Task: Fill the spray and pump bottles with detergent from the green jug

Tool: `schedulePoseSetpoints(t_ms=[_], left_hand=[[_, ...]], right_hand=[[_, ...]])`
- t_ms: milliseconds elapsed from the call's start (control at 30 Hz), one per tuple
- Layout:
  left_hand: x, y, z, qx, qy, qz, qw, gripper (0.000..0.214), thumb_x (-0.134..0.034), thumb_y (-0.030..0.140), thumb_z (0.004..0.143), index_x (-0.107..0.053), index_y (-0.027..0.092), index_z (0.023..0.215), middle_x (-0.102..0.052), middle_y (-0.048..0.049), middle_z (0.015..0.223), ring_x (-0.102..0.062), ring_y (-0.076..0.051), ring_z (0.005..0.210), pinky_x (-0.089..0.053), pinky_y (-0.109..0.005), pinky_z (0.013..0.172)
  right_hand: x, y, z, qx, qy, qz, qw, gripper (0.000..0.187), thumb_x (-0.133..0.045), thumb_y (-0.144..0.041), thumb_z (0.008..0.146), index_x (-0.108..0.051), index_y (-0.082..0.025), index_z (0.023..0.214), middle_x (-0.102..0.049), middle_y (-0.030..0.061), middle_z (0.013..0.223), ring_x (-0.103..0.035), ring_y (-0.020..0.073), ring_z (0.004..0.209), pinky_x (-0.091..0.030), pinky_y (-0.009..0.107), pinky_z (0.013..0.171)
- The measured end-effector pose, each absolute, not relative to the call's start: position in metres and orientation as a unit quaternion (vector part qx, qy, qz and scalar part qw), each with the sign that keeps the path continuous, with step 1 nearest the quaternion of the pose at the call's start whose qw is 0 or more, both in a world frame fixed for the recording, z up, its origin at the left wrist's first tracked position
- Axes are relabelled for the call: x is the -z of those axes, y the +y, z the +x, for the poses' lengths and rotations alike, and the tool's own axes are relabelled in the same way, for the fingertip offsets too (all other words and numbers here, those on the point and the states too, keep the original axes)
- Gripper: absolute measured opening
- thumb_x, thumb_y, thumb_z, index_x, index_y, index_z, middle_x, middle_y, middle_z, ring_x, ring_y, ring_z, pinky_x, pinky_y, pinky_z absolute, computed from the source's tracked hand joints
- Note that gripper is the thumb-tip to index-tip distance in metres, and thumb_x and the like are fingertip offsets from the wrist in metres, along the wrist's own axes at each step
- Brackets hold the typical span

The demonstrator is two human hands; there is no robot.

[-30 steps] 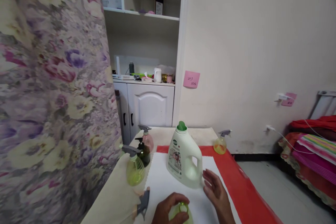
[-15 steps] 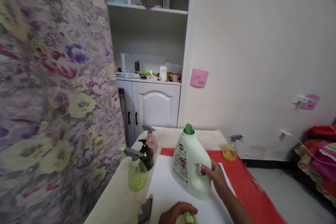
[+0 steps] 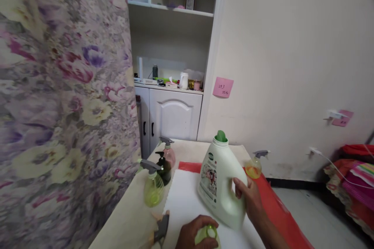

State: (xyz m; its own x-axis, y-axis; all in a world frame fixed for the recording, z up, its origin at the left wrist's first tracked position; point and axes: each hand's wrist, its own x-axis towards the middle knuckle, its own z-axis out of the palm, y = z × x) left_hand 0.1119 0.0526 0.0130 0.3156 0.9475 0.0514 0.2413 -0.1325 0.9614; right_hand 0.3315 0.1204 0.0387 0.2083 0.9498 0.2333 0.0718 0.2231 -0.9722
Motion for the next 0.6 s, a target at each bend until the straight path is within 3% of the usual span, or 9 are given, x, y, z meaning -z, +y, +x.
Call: schedulePoseSetpoints(t_ms=[133,400,600], left_hand=[[-0.020,0.049,0.117,-0.395,0.450,0.650,0.468,0.027,-0.064,0.020,0.061,-0.072,0.021,0.087,-0.073,-0.0011,0.088,-0.063,-0.023,0.091,-0.044,-0.029,0.086],[-0.031,0.037,0.113,-0.441,0.420,0.636,0.474,0.024,-0.060,0.022,0.069,-0.072,0.022,0.090,-0.074,-0.0011,0.094,-0.064,-0.022,0.095,-0.045,-0.029,0.088],[-0.026,0.034,0.113,-0.456,0.407,0.624,0.487,0.023,-0.059,0.021,0.069,-0.071,0.021,0.089,-0.074,-0.0014,0.093,-0.064,-0.021,0.091,-0.046,-0.030,0.085]], right_hand=[[-0.067,0.089,0.363,-0.369,-0.521,-0.519,0.569,0.048,-0.065,-0.060,0.071,-0.044,-0.022,0.050,-0.043,-0.0055,0.043,-0.037,0.0111,0.047,-0.027,0.028,0.054],[-0.110,0.014,0.408,-0.367,-0.564,-0.579,0.460,0.048,-0.062,-0.065,0.069,-0.046,-0.022,0.055,-0.039,-0.0062,0.040,-0.031,0.0105,0.048,-0.024,0.028,0.054],[-0.129,-0.012,0.417,-0.376,-0.632,-0.592,0.330,0.054,-0.060,-0.072,0.065,-0.062,-0.018,0.070,-0.044,-0.0039,0.047,-0.032,0.0087,0.044,-0.022,0.024,0.045]])
